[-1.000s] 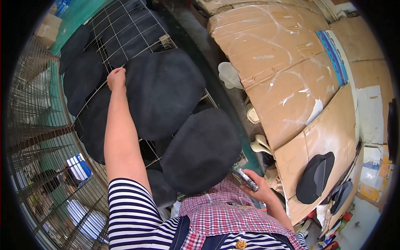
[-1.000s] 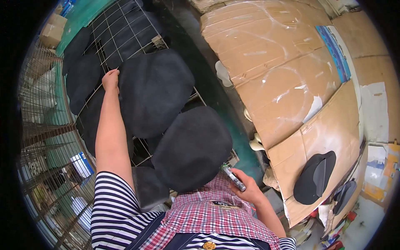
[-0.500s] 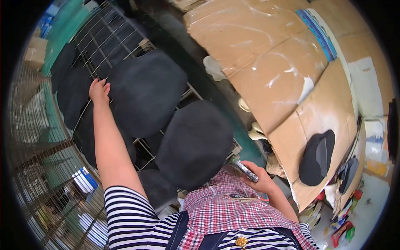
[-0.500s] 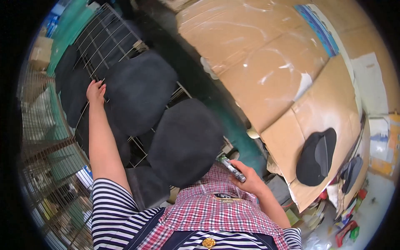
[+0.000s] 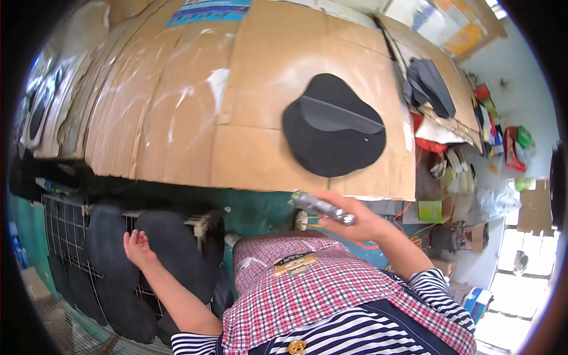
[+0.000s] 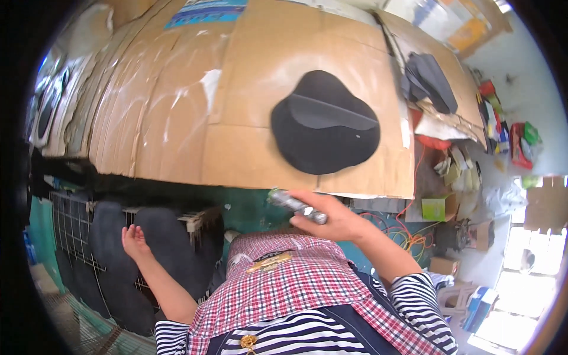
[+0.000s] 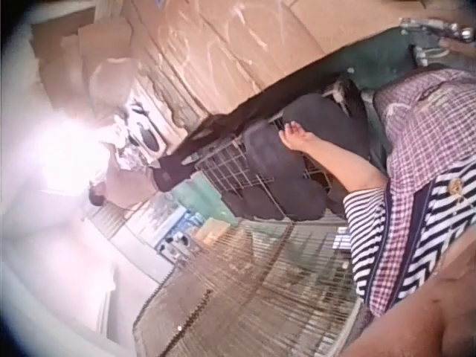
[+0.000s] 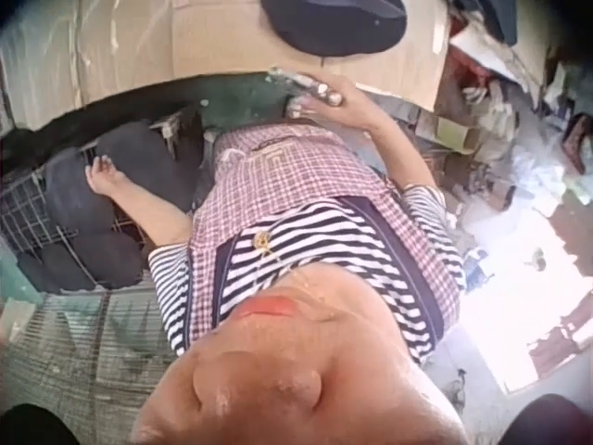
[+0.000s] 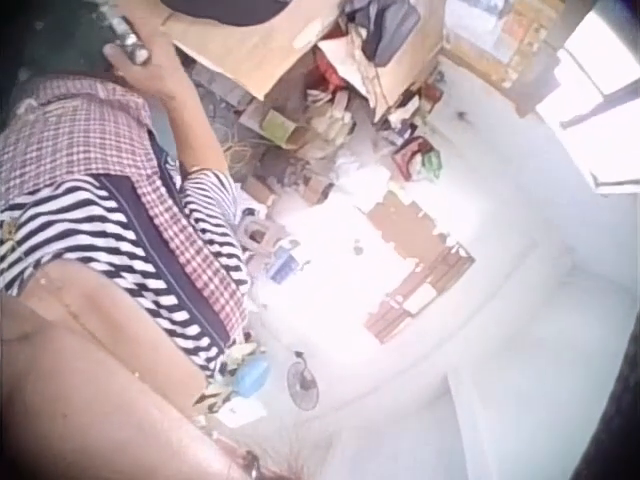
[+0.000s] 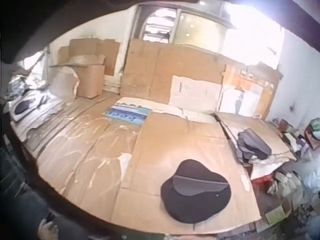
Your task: The recorder uses a spray gun to apply adhesive to black seat covers and then organizes them on a storage rack.
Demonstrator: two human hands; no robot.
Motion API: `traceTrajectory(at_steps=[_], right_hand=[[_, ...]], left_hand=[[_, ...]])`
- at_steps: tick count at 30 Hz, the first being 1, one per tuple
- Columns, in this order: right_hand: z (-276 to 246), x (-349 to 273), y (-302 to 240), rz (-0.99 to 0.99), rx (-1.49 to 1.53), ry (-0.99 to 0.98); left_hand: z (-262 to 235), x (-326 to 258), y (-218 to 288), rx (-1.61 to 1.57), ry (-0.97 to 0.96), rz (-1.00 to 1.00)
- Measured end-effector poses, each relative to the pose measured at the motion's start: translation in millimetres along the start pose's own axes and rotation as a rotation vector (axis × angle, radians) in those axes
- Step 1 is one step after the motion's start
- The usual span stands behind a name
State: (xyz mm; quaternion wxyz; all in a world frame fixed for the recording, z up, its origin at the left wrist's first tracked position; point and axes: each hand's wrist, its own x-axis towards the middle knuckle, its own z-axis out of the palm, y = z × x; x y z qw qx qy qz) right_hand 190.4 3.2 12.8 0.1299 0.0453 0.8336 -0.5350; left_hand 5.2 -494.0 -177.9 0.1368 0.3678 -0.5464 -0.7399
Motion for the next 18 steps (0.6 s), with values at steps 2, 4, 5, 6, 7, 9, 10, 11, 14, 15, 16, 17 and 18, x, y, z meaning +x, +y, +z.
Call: traceTrajectory(at_steps=[2,4,5,6,7,9,10,11,14,15,16,17,18], right_hand=[[-44.3,-42.5,26.7,0.007,0.077,0.140],[-81.3,-87.8,43.5,0.026,0.162,0.271],[-98.6,-108.3,47.2,0.082,0.204,0.341],[-115.1,-125.5,51.2,0.138,0.240,0.411],[-127.9,-140.0,56.7,0.139,0.253,0.422],[-146.7,-164.5,65.1,0.183,0.288,0.444],[-152.0,-175.6,73.5,0.219,0.319,0.471],[-155.8,-183.4,78.1,0.225,0.330,0.491],[-169.0,-202.8,80.4,0.106,0.409,0.536],[-171.8,-208.6,82.2,0.102,0.415,0.547],[-173.7,-213.8,83.9,0.097,0.412,0.599],[-175.9,-218.2,84.3,0.091,0.408,0.648],[-178.6,-224.0,80.5,0.122,0.402,0.654]], left_hand=[[44.6,-41.1,-26.2,0.048,-0.134,-0.047],[94.6,-89.0,-48.0,0.128,-0.259,-0.062],[119.6,-117.0,-58.3,0.186,-0.314,-0.051],[146.3,-143.7,-78.0,0.314,-0.369,0.023],[174.8,-170.0,-100.6,0.442,-0.428,0.096],[214.6,-196.9,-159.8,0.637,-0.685,0.435],[254.9,-242.9,-168.5,0.726,-0.845,0.493],[281.1,-284.7,-173.7,0.790,-0.930,0.728],[317.3,-330.2,-197.1,1.164,-1.025,1.131],[324.6,-348.0,-198.2,1.356,-0.947,1.169],[329.4,-347.6,-203.2,1.354,-0.952,1.179],[332.8,-342.3,-210.3,1.373,-0.974,1.192],[335.7,-340.2,-211.3,1.392,-1.001,1.203]])
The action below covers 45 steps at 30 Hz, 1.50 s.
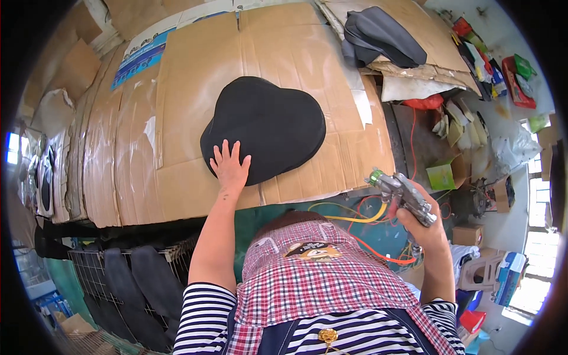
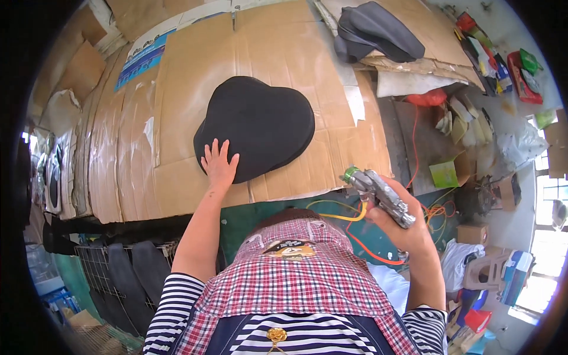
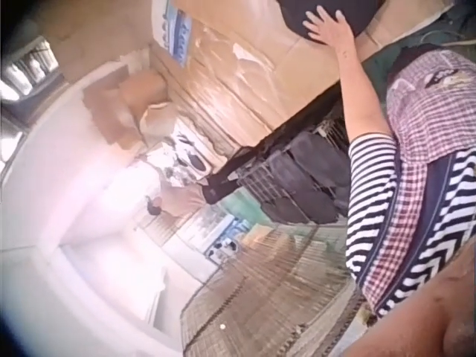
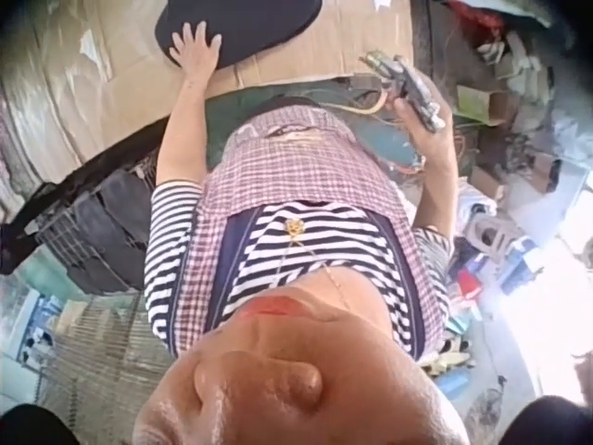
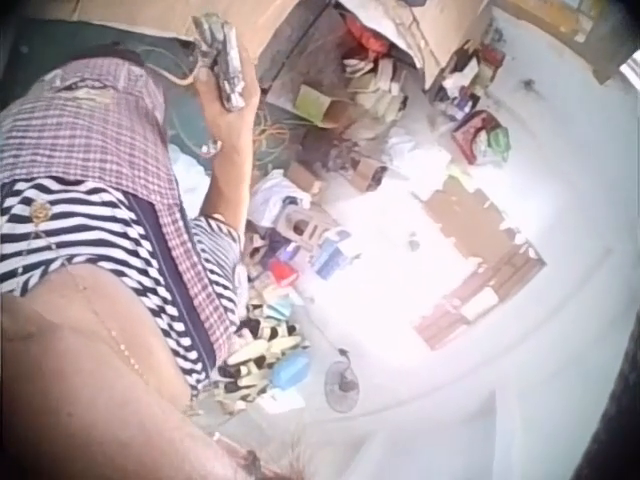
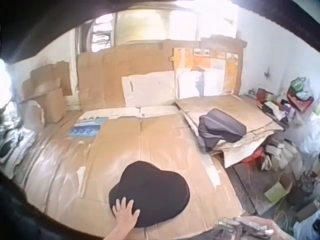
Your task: The recorder uses a spray gun to apply adhesive to black seat covers and then organizes them on a storage rack.
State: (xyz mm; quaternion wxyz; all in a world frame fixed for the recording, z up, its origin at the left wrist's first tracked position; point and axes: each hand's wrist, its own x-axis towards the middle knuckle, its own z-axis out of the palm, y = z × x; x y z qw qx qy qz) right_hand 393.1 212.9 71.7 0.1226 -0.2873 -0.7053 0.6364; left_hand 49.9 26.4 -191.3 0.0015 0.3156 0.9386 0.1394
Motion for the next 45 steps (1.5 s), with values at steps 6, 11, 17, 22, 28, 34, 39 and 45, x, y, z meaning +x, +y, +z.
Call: traceTrajectory(at_steps=[6,11,17,22,28,34,39,45], right_hand=[[-8.2,-16.1,-8.9,-0.068,-0.030,0.051],[-6.7,-28.1,-18.0,0.035,-0.050,-0.020],[27.8,-44.5,-33.3,0.030,0.118,-0.028],[18.7,-58.9,-44.8,-0.017,-0.152,0.188],[34.3,-82.2,-44.8,0.039,-0.022,-0.113],[69.0,-60.0,-40.4,-0.042,0.039,0.000],[57.7,-62.0,-44.8,-0.115,-0.110,0.244],[34.9,-94.7,-38.1,-0.037,-0.229,0.267]], left_hand=[[-7.8,13.0,-19.0,-0.001,-0.036,0.161],[-12.2,25.7,-44.6,-0.182,0.125,0.141],[-36.3,1.9,-110.5,-0.391,0.432,-0.254],[-48.5,-61.8,-160.4,-0.539,0.380,-0.588],[-33.9,-111.9,-187.1,-0.606,0.376,-0.690],[-24.4,-115.4,-173.4,-0.708,0.370,-0.623],[-20.3,-125.7,-184.7,-0.764,0.382,-0.608],[-27.8,-124.3,-184.2,-0.800,0.364,-0.676]])
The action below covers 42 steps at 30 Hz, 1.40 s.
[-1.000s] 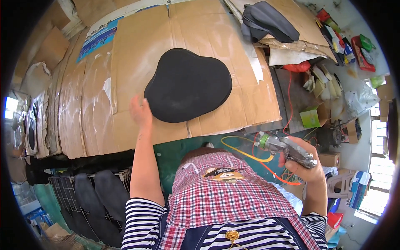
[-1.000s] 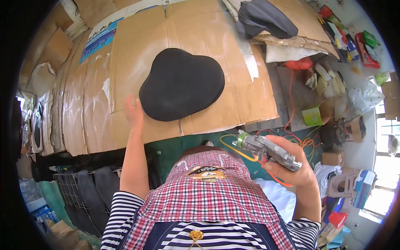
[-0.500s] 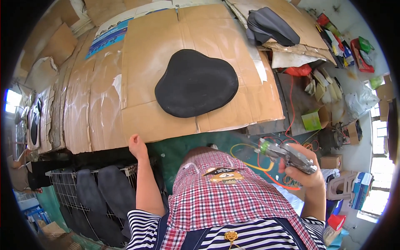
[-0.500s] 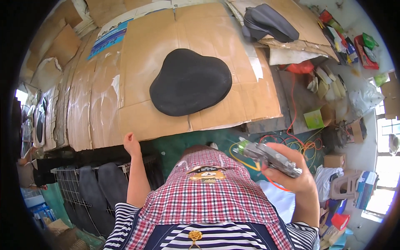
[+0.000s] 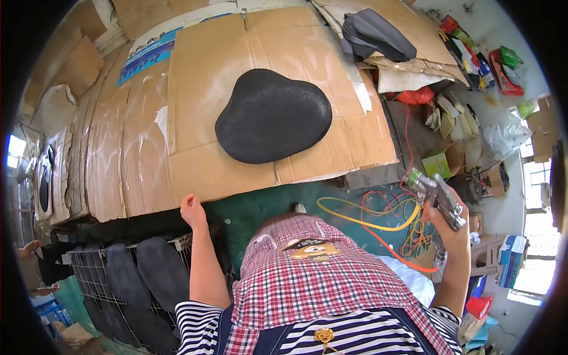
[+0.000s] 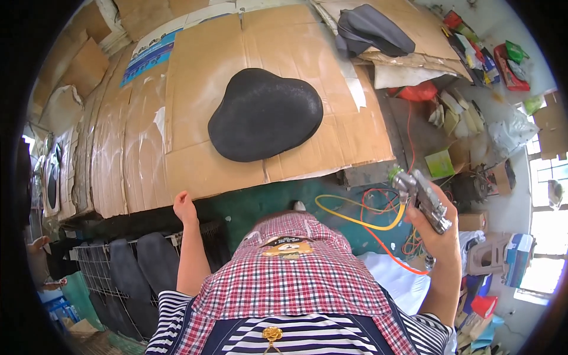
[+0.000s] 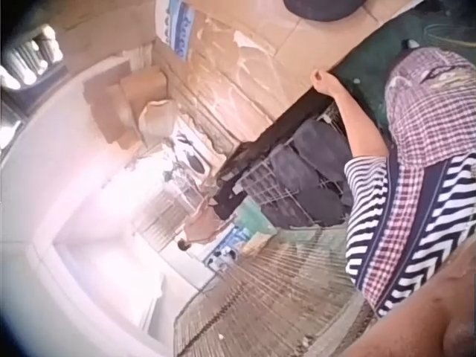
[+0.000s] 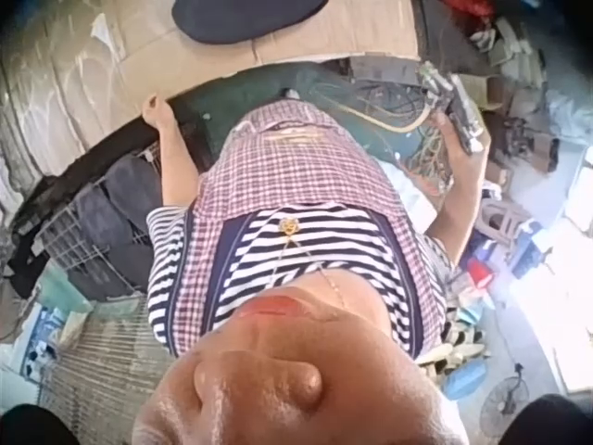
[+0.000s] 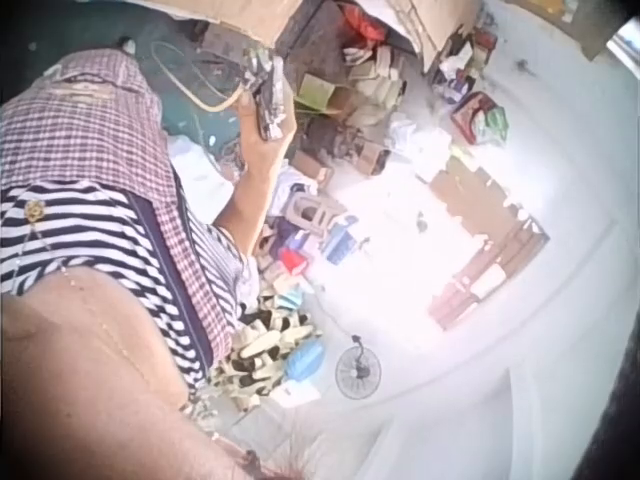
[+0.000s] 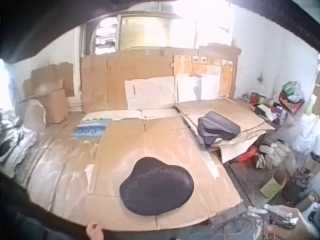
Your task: The recorder uses a spray gun to apply adhesive to black seat covers and then organizes them on a storage rack.
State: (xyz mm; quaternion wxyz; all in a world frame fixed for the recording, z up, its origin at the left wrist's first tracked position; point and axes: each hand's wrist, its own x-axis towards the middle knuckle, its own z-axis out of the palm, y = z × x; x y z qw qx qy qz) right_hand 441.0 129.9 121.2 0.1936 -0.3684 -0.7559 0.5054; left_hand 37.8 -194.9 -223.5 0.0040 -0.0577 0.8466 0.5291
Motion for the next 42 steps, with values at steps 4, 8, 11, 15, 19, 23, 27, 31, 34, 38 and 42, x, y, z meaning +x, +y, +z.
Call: traceTrajectory(at_steps=[4,8,11,15,19,23,27,31,34,38,42], right_hand=[[3.8,-4.4,-1.1,0.021,0.176,-0.249],[29.8,15.8,-8.1,0.022,0.310,-0.294],[35.9,45.3,-4.0,-0.096,0.302,-0.241],[17.8,64.8,5.2,-0.154,0.255,-0.149],[-18.0,68.8,23.5,-0.116,0.204,-0.115],[-51.6,64.5,35.4,-0.029,0.106,-0.148],[-65.3,68.4,48.8,-0.005,0.206,-0.334],[-50.3,84.3,55.7,0.041,0.400,-0.565],[-40.1,101.7,57.1,-0.040,0.441,-0.509],[-47.2,120.7,56.2,-0.171,0.331,-0.356],[-62.4,129.1,66.3,-0.231,0.342,-0.312]], left_hand=[[5.5,1.0,3.5,-0.089,-0.041,-0.036],[7.8,-8.2,1.8,-0.151,-0.023,0.023],[3.9,-17.0,-1.1,-0.138,-0.001,0.003],[-5.3,-31.8,-6.7,-0.090,0.061,-0.039],[1.3,-50.8,0.9,-0.130,0.091,-0.088],[22.5,-62.0,8.2,-0.143,0.071,-0.116],[50.7,-59.0,12.9,-0.125,0.052,-0.051],[77.1,-56.6,20.9,-0.086,0.050,-0.039],[90.2,-65.0,37.7,-0.136,0.005,-0.166],[124.4,-64.1,36.4,-0.079,-0.051,-0.146],[165.0,-44.6,15.9,0.043,-0.078,-0.217]])
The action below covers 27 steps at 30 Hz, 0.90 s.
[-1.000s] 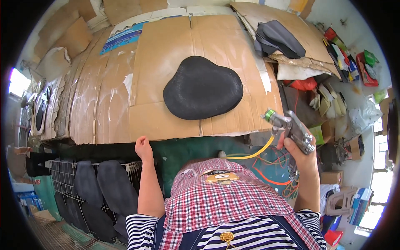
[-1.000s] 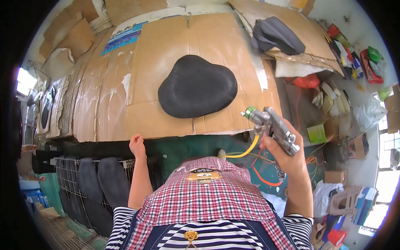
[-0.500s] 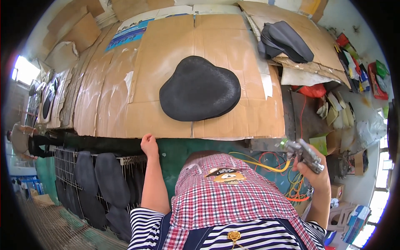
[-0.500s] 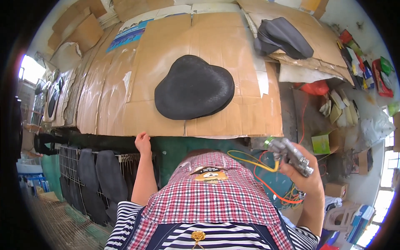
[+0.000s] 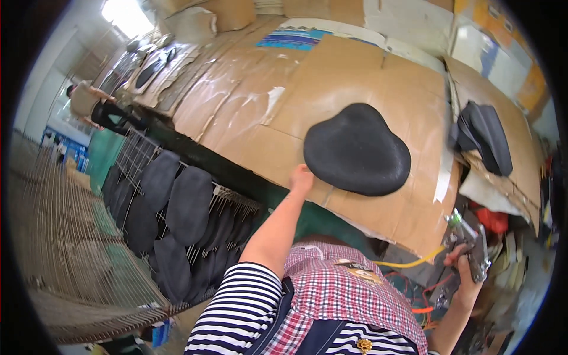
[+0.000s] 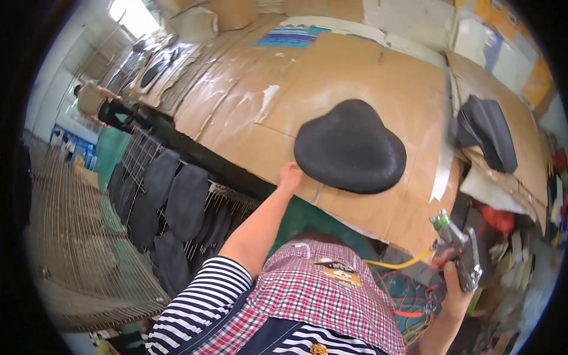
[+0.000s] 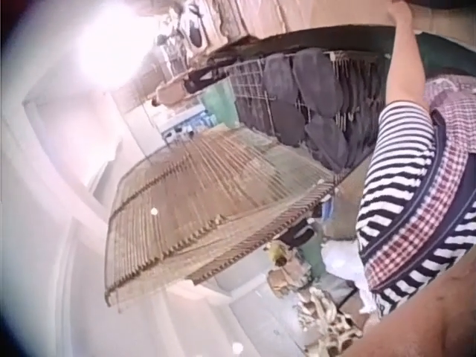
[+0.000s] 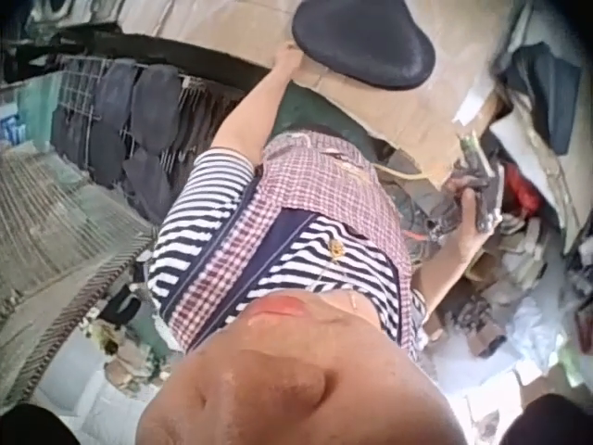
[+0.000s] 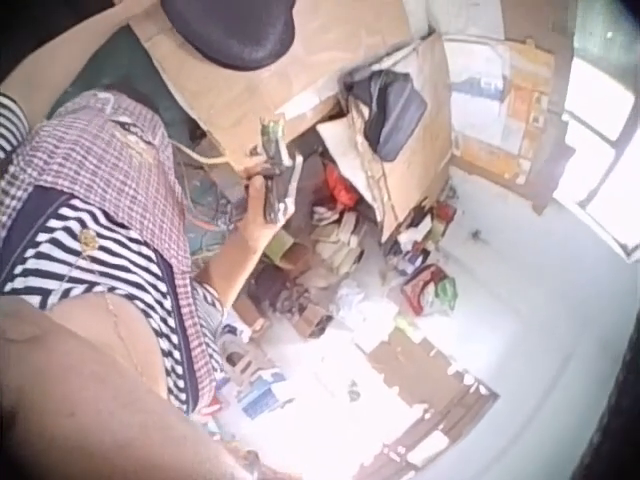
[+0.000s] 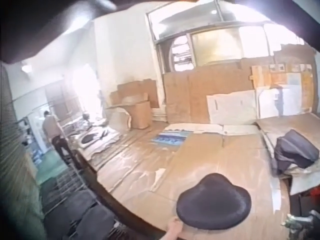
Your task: The recorder uses a spray gun to apply adhesive to black seat covers and then organizes them on a storage rack.
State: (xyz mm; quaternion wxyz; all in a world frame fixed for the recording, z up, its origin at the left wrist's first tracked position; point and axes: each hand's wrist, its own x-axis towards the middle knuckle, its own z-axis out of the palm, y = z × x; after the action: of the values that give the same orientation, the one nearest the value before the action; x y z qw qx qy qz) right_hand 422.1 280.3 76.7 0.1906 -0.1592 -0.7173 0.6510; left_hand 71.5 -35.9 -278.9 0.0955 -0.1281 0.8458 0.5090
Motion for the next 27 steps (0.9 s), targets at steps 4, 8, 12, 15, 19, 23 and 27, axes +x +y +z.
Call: traceTrajectory(at_steps=[4,8,12,15,19,23,27], right_hand=[[-17.8,-6.6,8.3,0.203,-0.048,-0.150],[-18.7,-2.9,11.1,0.205,-0.044,-0.163],[-27.5,8.3,20.0,0.120,-0.058,0.036],[-35.3,3.7,12.9,0.142,-0.082,-0.084],[-38.9,-0.7,18.3,0.227,-0.098,-0.165],[-30.2,1.3,20.9,0.155,0.031,-0.156],[-37.1,-6.6,16.7,0.162,-0.032,-0.130]], left_hand=[[9.3,-25.4,44.7,0.092,0.030,-0.067],[6.9,-32.1,61.0,0.156,0.115,-0.066],[1.0,-43.6,85.1,0.177,0.141,-0.076],[-0.9,-47.6,93.4,0.148,0.158,-0.082],[-5.9,-59.3,108.2,0.189,0.187,-0.084],[-10.3,-63.6,103.0,0.216,0.208,-0.058],[2.3,-62.5,107.2,0.232,0.239,-0.029]])
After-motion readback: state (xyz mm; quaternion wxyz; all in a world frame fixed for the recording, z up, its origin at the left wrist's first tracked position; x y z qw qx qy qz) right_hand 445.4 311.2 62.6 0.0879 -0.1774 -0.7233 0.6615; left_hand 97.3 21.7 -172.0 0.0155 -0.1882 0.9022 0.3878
